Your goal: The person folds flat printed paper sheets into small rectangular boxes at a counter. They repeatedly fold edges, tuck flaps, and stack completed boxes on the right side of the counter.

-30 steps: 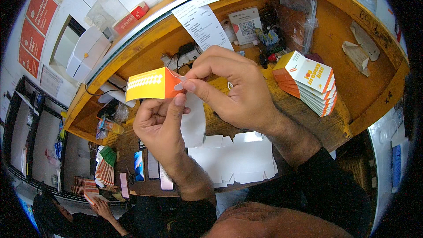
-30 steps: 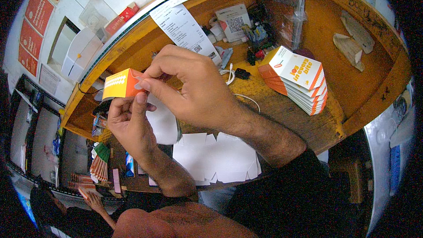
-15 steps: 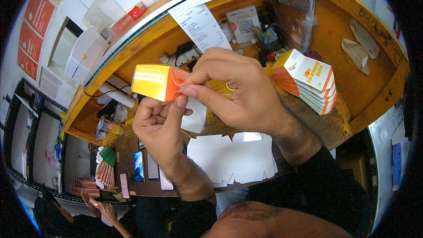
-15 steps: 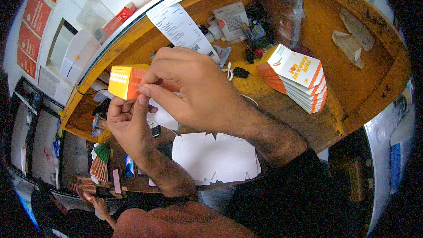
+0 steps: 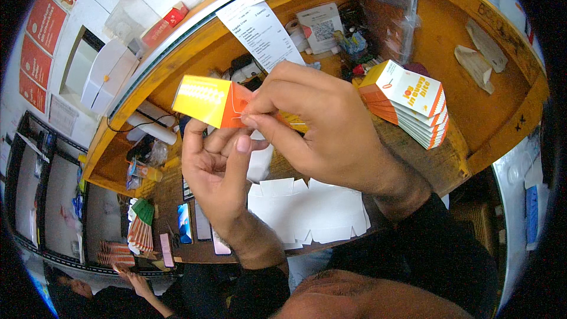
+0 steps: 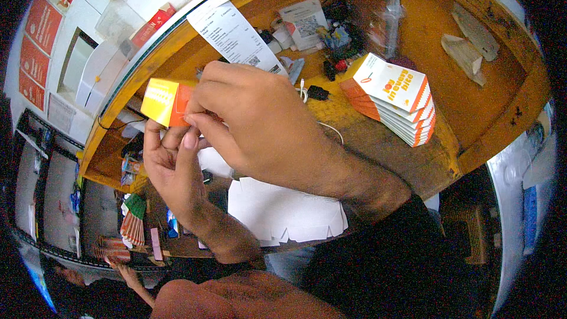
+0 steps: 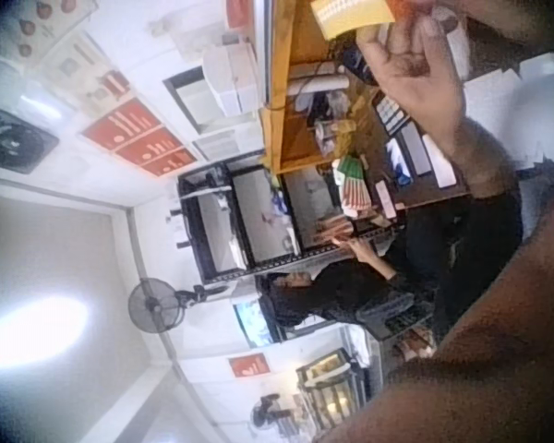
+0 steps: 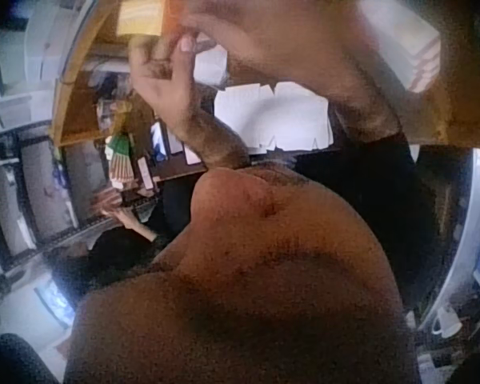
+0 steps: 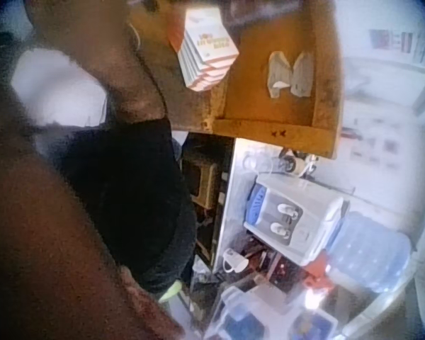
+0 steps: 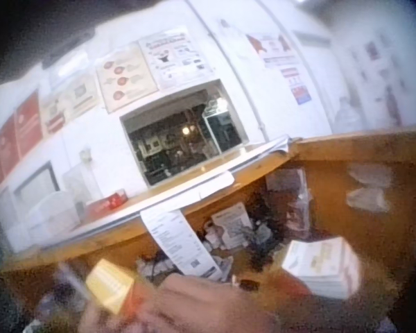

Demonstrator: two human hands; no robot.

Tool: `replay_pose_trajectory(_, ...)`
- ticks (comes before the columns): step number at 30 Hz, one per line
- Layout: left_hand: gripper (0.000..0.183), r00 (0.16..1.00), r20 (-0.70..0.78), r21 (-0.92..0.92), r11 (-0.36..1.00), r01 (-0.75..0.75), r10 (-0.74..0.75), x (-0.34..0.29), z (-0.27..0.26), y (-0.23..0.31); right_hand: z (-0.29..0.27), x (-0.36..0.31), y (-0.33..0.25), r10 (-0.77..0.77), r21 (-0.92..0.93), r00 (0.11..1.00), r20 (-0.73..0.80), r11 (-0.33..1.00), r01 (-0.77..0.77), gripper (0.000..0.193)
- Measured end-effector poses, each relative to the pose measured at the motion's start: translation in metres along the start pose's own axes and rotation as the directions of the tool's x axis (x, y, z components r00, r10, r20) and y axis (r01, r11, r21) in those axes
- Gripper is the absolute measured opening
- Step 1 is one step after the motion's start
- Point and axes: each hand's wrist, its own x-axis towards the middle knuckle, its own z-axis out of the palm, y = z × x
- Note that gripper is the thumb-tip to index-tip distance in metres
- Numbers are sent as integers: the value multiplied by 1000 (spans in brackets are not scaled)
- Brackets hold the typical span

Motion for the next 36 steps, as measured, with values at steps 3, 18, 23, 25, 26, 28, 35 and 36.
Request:
replay_pose_trajectory(3, 34, 1000, 14, -1, 1000, -15, 15, 3, 0, -5, -5, 1, -3, -27, -60, 1000, -14, 998, 26, 8)
replay_pose_trajectory(18, 31, 995, -11, 219, 971, -95, 100, -1, -27, -4, 12, -3, 2, -77, 64, 997, -2, 995, 77, 18)
replay_pose_trajectory(23, 40, 982, -40, 210, 963, -171, 184, -2, -36, -9, 12, 1, 2, -111, 246, 994, 21, 964, 103, 22)
replay_pose_trajectory(25, 45, 985, -37, 135, 978, -161, 167, -3, -27, -7, 13, 1, 4, -194, 212, 981, -9, 958, 192, 23)
replay_pose_trajectory(26, 47, 984, -45, 100, 981, -165, 170, -3, -24, -10, 16, 0, 7, -269, 175, 962, -43, 946, 272, 24)
replay_pose_trajectory(28, 50, 978, -84, 53, 981, -185, 189, -4, -24, -20, 21, 0, 8, -356, 142, 931, -79, 920, 364, 27)
replay_pose_trajectory(35, 43, 967, -187, -67, 979, -191, 176, -10, -3, -20, 26, 2, 3, -452, 78, 879, -153, 881, 467, 32)
replay_pose_trajectory(36, 41, 970, -160, -156, 966, -206, 181, -8, 6, -13, 24, 3, 3, -462, 60, 877, -135, 879, 473, 32)
